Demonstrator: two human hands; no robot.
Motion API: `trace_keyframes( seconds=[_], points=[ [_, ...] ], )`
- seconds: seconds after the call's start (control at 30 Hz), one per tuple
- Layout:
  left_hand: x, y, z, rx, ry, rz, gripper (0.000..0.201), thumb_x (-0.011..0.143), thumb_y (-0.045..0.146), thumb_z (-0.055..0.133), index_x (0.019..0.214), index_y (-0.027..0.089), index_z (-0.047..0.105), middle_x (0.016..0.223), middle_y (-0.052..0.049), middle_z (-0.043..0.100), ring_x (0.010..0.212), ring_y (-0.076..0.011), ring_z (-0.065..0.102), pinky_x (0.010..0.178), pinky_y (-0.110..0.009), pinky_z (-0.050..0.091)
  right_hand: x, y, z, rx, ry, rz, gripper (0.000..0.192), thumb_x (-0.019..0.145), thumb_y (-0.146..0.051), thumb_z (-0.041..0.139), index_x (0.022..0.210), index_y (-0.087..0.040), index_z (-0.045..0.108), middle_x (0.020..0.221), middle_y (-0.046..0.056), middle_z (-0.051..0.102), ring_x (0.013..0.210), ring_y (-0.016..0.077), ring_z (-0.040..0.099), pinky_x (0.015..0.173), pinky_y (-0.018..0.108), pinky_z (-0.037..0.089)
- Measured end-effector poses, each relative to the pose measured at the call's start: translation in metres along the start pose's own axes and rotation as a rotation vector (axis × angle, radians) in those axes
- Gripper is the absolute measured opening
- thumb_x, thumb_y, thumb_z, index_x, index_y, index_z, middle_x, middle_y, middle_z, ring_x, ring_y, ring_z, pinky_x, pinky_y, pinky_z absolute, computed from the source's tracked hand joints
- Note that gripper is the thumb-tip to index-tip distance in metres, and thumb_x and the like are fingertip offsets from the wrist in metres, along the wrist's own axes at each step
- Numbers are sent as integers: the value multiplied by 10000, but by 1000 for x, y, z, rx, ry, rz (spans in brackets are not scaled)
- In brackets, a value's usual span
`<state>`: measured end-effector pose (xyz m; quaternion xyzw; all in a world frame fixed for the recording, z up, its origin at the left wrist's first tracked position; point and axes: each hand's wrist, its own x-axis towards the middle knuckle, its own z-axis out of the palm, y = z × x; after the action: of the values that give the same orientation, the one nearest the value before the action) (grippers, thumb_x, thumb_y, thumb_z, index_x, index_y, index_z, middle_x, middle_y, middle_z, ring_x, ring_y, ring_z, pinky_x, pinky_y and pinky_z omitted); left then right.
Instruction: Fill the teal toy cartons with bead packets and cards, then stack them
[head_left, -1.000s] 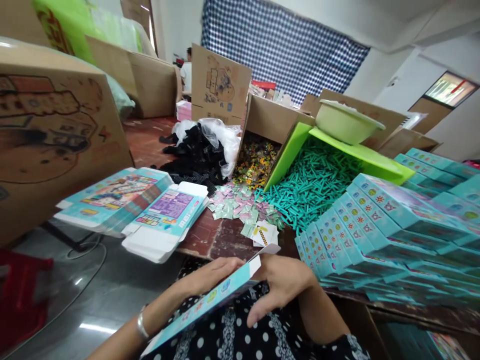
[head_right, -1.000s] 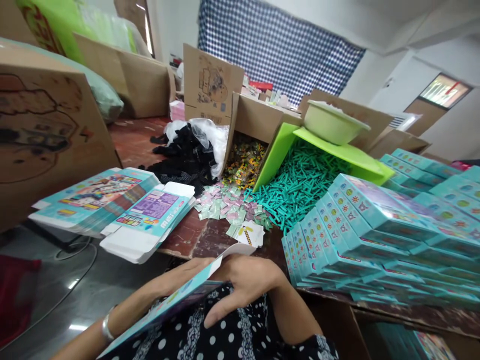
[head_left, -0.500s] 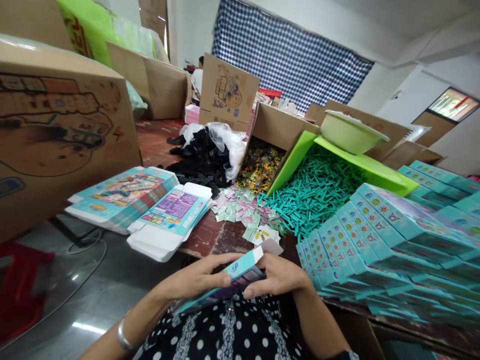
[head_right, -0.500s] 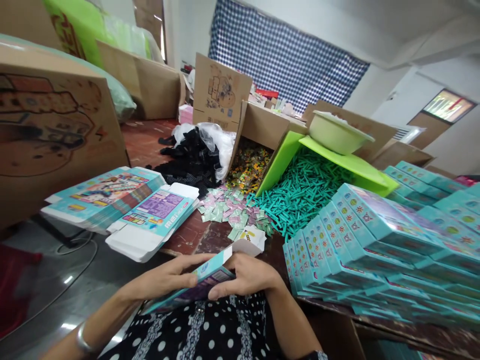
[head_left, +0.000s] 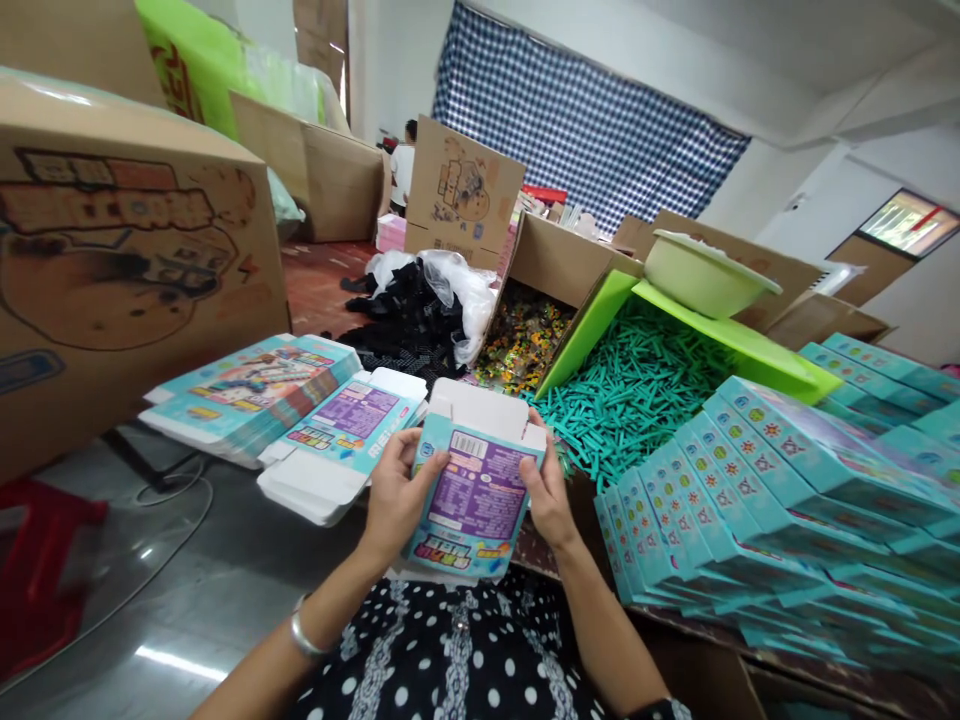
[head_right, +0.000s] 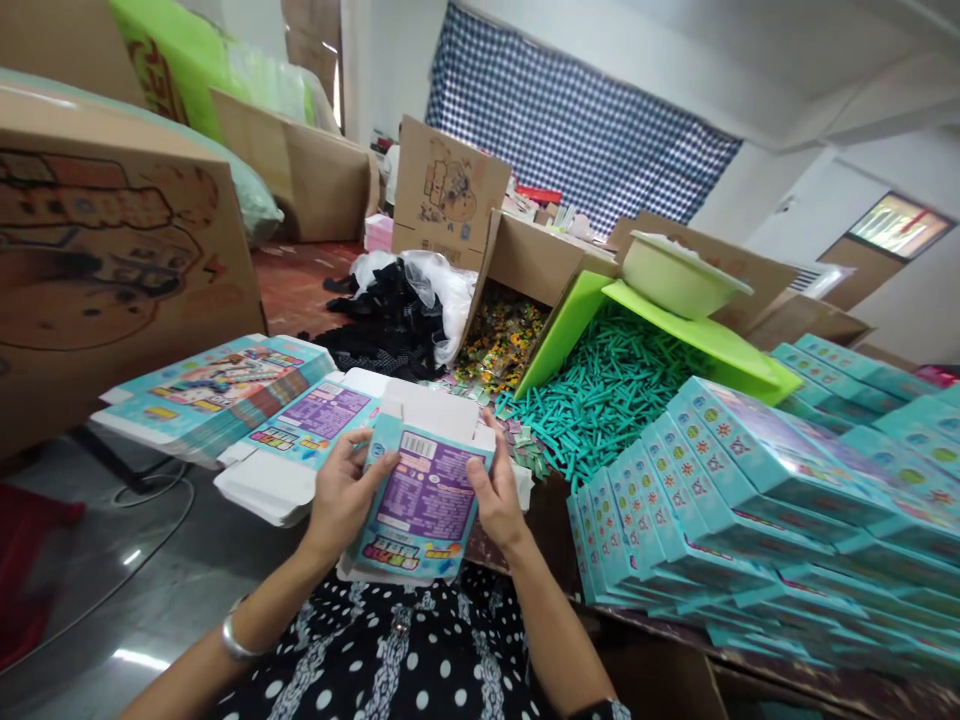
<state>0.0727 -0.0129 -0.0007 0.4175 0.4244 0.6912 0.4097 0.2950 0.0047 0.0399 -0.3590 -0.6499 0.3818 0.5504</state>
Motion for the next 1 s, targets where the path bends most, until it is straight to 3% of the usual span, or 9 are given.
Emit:
trace_keyframes(
  seconds=[0.13, 0.23, 0.3, 0.37, 0.43, 0.5, 0.63, 0.8, 1.0],
  points=[
    [3, -26, 4, 55, -97, 13, 790, 1022, 621, 679, 1683, 255, 450, 1738, -161, 532, 1536, -356, 595, 1242, -480, 523, -5, 33, 14, 76, 7, 147, 718, 1072, -672, 608, 1691, -320, 520, 1589, 67, 673, 1582, 283, 538, 1360, 465, 399],
    [15, -47, -4, 155, -187, 6, 761, 1048, 626, 587, 1699, 247, 482, 1823, -120, 419, 1685, -349, 391, 1389, -487, 314, -1, 51, 16, 109, -40, 205, 695, 1055, -704, 607, 1633, -319, 578, 1496, 63, 722, 1459, 284, 632, 1252, 458, 505],
    [25, -59, -11, 188, -214, -25, 696, 1031, 653, 577, 1573, 218, 617, 1692, -140, 585, 1593, -362, 511, 1351, -493, 367, 4, 64, 16, 72, -51, 225, 651, 1042, -742, 600, 1505, -290, 674, 1366, 78, 760, 1296, 286, 698, 1125, 437, 566],
    [31, -70, -16, 192, -210, -55, 598, 1011, 689, 571, 1311, 202, 743, 1386, -144, 765, 1323, -356, 694, 1200, -482, 513, 10, 79, 17, -1, -58, 236, 622, 1031, -791, 572, 1286, -255, 760, 1180, 81, 773, 1081, 272, 714, 981, 408, 583],
    [33, -80, -19, 181, -189, -78, 547, 988, 730, 573, 1032, 214, 746, 1070, -108, 792, 1063, -326, 731, 1027, -451, 583, 12, 95, 19, -86, -62, 223, 637, 1013, -834, 545, 1003, -233, 754, 961, 59, 722, 885, 245, 656, 850, 382, 553],
    [30, -89, -21, 167, -164, -96, 558, 950, 772, 596, 875, 227, 690, 897, -76, 746, 932, -303, 698, 916, -426, 587, 11, 109, 24, -149, -49, 191, 645, 997, -841, 548, 817, -233, 667, 853, 36, 647, 823, 229, 602, 811, 371, 512],
    [18, -103, -22, 123, -67, -129, 585, 868, 813, 663, 853, 230, 625, 806, -30, 663, 789, -250, 627, 771, -374, 548, 3, 127, 35, -176, 33, 180, 551, 987, -761, 589, 865, -227, 643, 907, 38, 655, 885, 228, 615, 855, 365, 495],
    [10, -100, -23, 45, 36, -131, 624, 821, 826, 714, 1004, 244, 581, 912, -28, 685, 856, -231, 673, 791, -326, 554, -1, 130, 42, -95, 152, 231, 540, 853, -682, 797, 1094, -234, 616, 945, 19, 685, 907, 224, 643, 859, 343, 516],
    [25, -60, -39, 75, -164, -223, 573, 791, 731, 853, 722, 211, 623, 706, -18, 659, 639, -201, 608, 539, -265, 484, 18, 107, 33, -36, -119, 297, 625, 780, -776, 851, 712, -236, 543, 719, -21, 572, 707, 171, 535, 735, 317, 488]
  ],
)
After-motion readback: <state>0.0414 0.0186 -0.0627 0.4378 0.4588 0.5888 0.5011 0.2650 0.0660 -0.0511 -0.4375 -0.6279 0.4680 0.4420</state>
